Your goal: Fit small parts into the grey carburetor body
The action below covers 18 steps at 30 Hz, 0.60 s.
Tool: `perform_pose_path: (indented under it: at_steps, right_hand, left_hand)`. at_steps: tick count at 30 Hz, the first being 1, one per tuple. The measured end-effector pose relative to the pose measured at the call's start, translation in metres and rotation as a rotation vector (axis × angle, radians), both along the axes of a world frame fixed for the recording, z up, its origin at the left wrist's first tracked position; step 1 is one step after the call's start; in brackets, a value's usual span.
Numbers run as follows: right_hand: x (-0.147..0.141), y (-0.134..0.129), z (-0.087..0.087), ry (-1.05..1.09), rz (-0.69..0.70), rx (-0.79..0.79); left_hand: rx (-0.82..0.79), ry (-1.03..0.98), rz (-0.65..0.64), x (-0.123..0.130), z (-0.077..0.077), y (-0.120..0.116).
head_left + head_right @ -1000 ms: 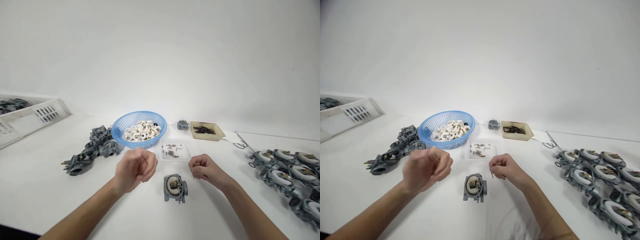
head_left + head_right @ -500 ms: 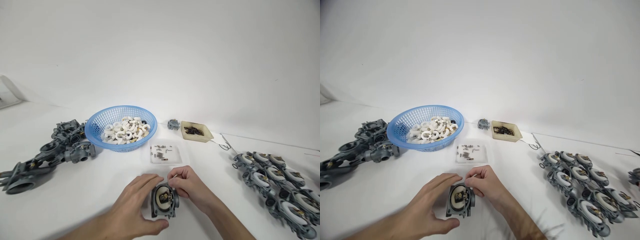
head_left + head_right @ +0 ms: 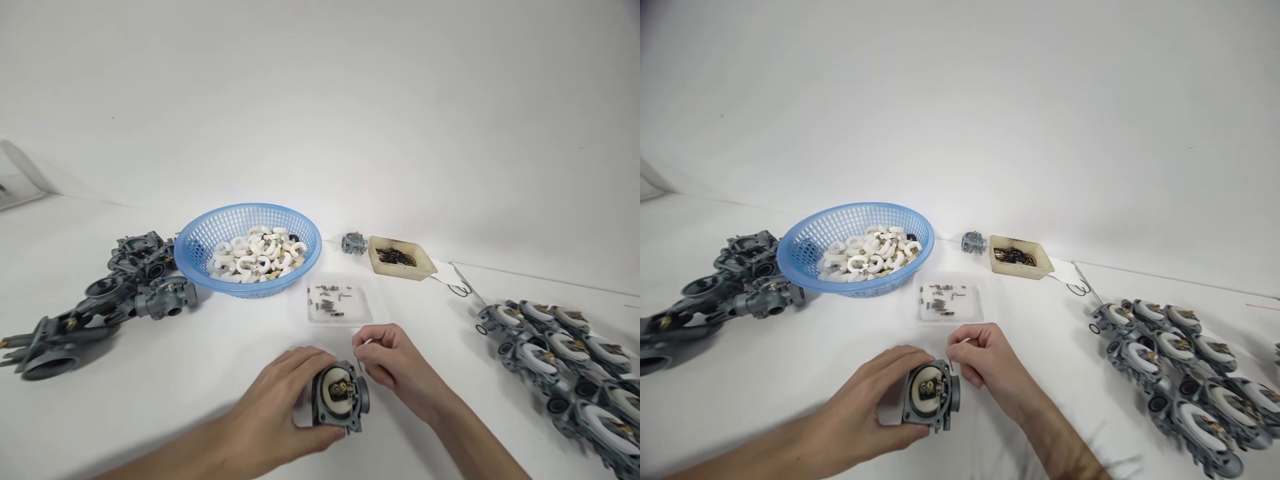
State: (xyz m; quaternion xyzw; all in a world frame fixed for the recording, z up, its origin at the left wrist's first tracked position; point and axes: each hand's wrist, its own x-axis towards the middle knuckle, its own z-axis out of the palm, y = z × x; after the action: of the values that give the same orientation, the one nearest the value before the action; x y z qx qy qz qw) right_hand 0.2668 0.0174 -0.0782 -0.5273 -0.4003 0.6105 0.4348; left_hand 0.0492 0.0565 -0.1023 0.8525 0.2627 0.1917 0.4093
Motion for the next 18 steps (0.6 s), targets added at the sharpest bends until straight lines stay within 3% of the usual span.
perform_pose_path:
  at_steps: [7,13,15,18]
  right_hand:
    - [0.005,-0.004,0.008,-0.046,0.128,0.006]
    - [-0.008,-0.013,0.008,0.048,0.033,0.066]
    - [-0.014,-0.023,0.007,-0.073,-0.028,0.205]
    - [-0.027,-0.039,0.002,-0.448,-0.143,0.590]
  left_hand:
    - [0.120,0.021,0.038,0.000,-0.003,-0.006]
    - [0.390,-0.148,0.095,-0.004,-0.004,-0.005]
    - [0.546,-0.278,0.067,-0.006,0.000,-0.007]
    - [0.724,-0.396,0.026,-0.008,0.009,-0.013]
